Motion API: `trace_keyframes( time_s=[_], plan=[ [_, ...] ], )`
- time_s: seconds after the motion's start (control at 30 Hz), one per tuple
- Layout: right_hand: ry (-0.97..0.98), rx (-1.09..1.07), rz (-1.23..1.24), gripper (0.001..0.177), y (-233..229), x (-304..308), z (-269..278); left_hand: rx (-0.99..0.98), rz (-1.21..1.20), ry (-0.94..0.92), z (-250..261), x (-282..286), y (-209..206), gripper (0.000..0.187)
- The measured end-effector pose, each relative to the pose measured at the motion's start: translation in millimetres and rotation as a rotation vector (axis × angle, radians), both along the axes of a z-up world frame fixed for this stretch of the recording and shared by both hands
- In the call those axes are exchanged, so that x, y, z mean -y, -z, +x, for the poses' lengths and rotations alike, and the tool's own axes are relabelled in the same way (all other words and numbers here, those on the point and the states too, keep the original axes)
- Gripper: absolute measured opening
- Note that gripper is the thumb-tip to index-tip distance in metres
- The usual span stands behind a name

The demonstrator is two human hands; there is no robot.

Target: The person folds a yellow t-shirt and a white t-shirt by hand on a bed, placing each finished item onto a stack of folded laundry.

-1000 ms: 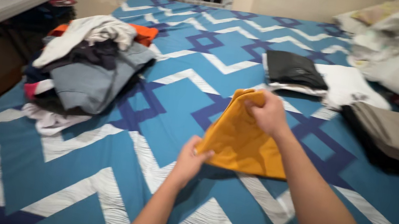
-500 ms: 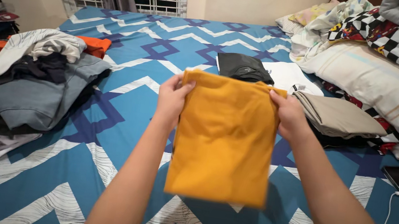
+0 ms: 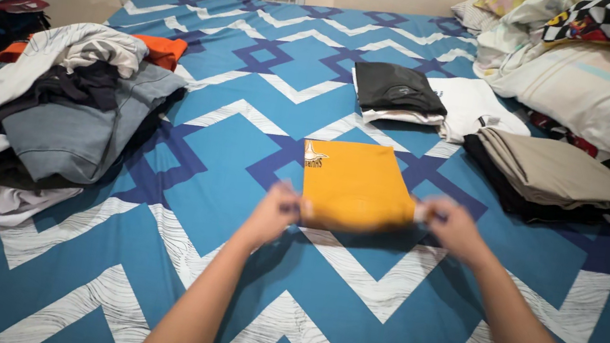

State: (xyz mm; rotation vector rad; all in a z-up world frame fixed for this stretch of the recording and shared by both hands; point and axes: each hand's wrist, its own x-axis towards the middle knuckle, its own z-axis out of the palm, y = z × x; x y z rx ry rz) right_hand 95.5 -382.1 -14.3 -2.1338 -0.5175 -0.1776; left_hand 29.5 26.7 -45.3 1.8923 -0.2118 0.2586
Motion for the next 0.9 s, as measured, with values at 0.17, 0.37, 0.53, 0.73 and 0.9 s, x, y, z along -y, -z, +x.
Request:
trace_keyframes(
  time_s=[0.17,0.37,0.53,0.73,0.9],
  plan=[
    [0.045,-0.409,0.295,0.033,41.3,11.4,19.2,-0.053,0.021,-0.175,-4.0,-67.2,5.8,0.026],
    [0.372,-0.337,0.108,0.037,45.0,-31.6,30.9,0.096,0.056,-0.432,10.6,-133.5,-17.8,0.02],
    [0.499,-0.22,-0.122,0.048,46.9,-42.6,37.0,-0.026,-0.548,-0.388,-32.7,-196.2,1.7,0.022],
    [0.552,-0.109,-0.263,0.051,42.9,-55.7,26.7,-0.094,-0.688,-0.364,-48.9,-240.2,6.1,0.024],
    [0.526,-0.115,-0.218,0.043,57.4,-45.6,35.6,-0.149,-0.247,-0.469,-42.7,-227.1,8.8,0.027]
  ],
)
